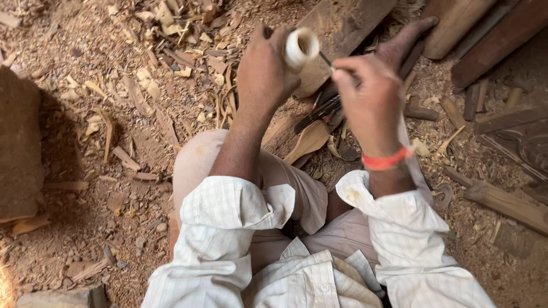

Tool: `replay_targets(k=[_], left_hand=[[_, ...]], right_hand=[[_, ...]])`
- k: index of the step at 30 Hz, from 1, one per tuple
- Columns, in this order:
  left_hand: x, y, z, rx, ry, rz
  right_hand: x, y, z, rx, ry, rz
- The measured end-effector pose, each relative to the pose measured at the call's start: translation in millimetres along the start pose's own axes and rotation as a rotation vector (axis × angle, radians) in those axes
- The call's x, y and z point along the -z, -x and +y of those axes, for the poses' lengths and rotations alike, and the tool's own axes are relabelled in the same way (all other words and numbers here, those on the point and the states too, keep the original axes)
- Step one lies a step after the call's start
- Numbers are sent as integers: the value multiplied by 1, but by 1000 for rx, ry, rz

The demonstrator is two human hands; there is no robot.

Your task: The person sits on the floor and carves a small wooden object using a chisel and a wooden mallet. They repeatedly strike the chisel to shape the wood, creating shavings.

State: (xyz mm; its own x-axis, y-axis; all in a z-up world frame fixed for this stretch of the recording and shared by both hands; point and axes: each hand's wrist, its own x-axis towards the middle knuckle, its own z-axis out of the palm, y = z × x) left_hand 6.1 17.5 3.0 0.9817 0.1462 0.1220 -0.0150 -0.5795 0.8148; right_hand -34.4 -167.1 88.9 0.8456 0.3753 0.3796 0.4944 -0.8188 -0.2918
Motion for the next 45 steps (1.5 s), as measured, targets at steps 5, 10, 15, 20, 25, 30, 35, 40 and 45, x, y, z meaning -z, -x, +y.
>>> replay_targets(k=[5,10,15,20,25,30,35,40,45], left_hand=[[10,-1,-3,-28,69,302],[17,-1,0,53,98,314],[17,-4,7,66,175,310],[18,-1,8,36,189,339],[15,-1,7,56,185,322],[17,-1,4,57,156,321],[16,0,5,42,147,330],[20,-2,1,53,133,243],[16,-10,-12,85,89,197]], right_hand=[[-113,11,48,205,409,-551],[-186,7,70,-28,136,-707],[-195,-2,70,-43,-33,-762],[-199,0,65,-173,-293,-785],[-198,2,68,-115,-265,-828],[-200,-4,74,-33,-104,-798],[-202,7,83,24,-12,-816],[-208,-1,81,115,91,-747],[-183,15,56,-245,-50,-746]])
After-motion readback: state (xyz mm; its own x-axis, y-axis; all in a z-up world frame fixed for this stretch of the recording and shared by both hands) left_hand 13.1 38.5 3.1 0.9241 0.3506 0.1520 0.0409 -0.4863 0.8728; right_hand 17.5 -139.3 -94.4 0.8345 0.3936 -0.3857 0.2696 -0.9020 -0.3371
